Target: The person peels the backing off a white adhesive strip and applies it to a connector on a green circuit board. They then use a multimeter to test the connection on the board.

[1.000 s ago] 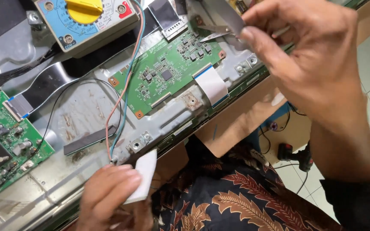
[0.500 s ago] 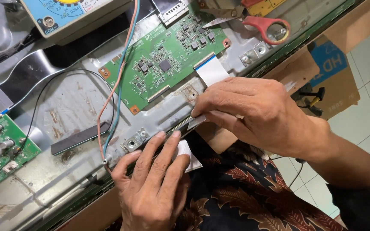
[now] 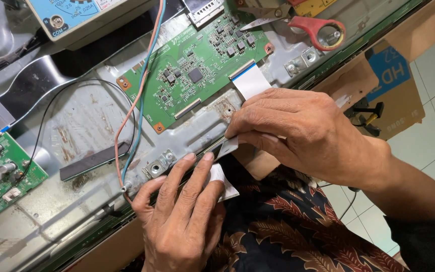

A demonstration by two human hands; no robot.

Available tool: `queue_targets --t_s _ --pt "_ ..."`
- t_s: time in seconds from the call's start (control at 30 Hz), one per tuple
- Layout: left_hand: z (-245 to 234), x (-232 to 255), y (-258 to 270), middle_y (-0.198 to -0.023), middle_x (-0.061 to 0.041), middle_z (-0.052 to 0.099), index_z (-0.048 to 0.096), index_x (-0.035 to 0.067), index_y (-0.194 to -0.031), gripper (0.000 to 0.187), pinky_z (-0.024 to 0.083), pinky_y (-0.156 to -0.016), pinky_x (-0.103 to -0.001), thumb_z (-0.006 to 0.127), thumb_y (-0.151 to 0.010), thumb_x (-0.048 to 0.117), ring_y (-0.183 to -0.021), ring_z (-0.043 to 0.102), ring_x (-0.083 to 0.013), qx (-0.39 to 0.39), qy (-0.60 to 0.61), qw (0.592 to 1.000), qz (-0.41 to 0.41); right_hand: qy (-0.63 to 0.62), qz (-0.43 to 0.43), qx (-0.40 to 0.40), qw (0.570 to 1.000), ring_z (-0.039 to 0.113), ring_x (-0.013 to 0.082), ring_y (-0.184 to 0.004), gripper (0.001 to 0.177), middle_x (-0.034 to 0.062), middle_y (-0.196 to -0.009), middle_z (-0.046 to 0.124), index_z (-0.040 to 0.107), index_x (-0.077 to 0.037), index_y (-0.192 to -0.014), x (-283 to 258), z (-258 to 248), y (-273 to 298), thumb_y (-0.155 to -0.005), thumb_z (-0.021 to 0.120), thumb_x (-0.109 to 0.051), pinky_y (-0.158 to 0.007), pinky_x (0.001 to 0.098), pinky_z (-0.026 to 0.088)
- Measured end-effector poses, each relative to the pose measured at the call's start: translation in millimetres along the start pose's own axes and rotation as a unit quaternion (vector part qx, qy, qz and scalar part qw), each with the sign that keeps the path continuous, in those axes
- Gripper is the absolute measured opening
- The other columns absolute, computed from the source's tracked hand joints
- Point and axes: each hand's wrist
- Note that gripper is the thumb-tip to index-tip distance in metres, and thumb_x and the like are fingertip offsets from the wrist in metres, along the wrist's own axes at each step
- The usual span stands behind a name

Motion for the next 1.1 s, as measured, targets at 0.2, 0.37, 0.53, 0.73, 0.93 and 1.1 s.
queue_targets --t_s 0.2,0.37,0.53,0.73,0.93,1.1 --pt "-0.8 0.3 0.0 -0.125 -0.011 0.074 0.068 0.009 -0.101 0.018 0.037 -0.094 -0.041 0.052 -0.101 0.018 -0.117 0.071 -0.0321 -0.006 0.004 1.0 -0.002 -0.01 0.001 -0.002 1.0 0.072 0.0272 -0.092 0.005 0.0115 -0.095 0.071 0.067 0.002 -0.103 -0.8 -0.2 -2.0 -0.1 0.067 -0.003 -0.089 0.0363 0.062" --pt "-0.3 1.5 -0.9 -0.124 -0.011 0.075 0.068 0.009 -0.101 0.016 0.036 -0.095 -0.041 0.053 -0.102 0.017 -0.116 0.071 -0.0314 0.001 0.0 1.0 -0.005 -0.005 -0.005 0.0 1.0 0.072 0.027 -0.093 0.005 0.0112 -0.096 0.071 0.067 0.002 -0.103 -0.7 0.7 -1.5 -0.101 0.066 -0.003 -0.09 0.0365 0.061" --pt "-0.9 1.4 -2.1 -0.123 -0.011 0.075 0.068 0.008 -0.099 0.018 0.037 -0.094 -0.041 0.053 -0.102 0.018 -0.115 0.072 -0.032 0.003 0.001 1.0 -0.004 0.004 -0.014 0.006 1.0 0.073 0.0272 -0.091 0.007 0.0108 -0.095 0.072 0.069 0.002 -0.102 1.9 2.7 0.5 -0.101 0.066 -0.005 -0.089 0.0369 0.062" --pt "-1.7 1.1 -2.1 -0.125 -0.011 0.074 0.068 0.009 -0.1 0.014 0.037 -0.094 -0.04 0.054 -0.099 0.013 -0.116 0.071 -0.032 -0.004 0.007 1.0 -0.002 -0.016 0.002 0.033 0.999 0.074 0.0287 -0.094 0.005 0.0145 -0.099 0.072 0.067 0.004 -0.104 2.3 6.1 3.7 -0.101 0.065 0.001 -0.09 0.04 0.062" --pt "-1.9 3.7 -0.4 -0.124 -0.011 0.075 0.068 0.01 -0.101 0.016 0.036 -0.095 -0.04 0.052 -0.099 0.016 -0.118 0.07 -0.0325 -0.006 0.018 1.0 -0.007 -0.023 0.009 0.045 0.999 0.075 0.0227 -0.085 0.011 0.0156 -0.102 0.073 0.065 0.006 -0.107 0.4 3.9 11.2 -0.099 0.07 0.001 -0.078 0.0304 0.065" --pt "-13.5 23.1 -19.6 -0.096 -0.001 0.078 0.071 0.013 -0.093 0.012 0.045 -0.096 -0.038 0.062 -0.094 0.021 -0.093 0.075 -0.0217 0.076 0.108 0.975 -0.178 -0.1 0.179 0.165 0.965 0.081 0.0244 -0.09 0.008 0.0172 -0.095 0.076 0.059 0.007 -0.101 -14.5 0.2 25.6 -0.1 0.061 -0.001 -0.092 0.0323 0.067"
Point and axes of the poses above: each hand's wrist, its own y-axis away from the middle knuckle, its own z-axis out of the palm, x = y × z
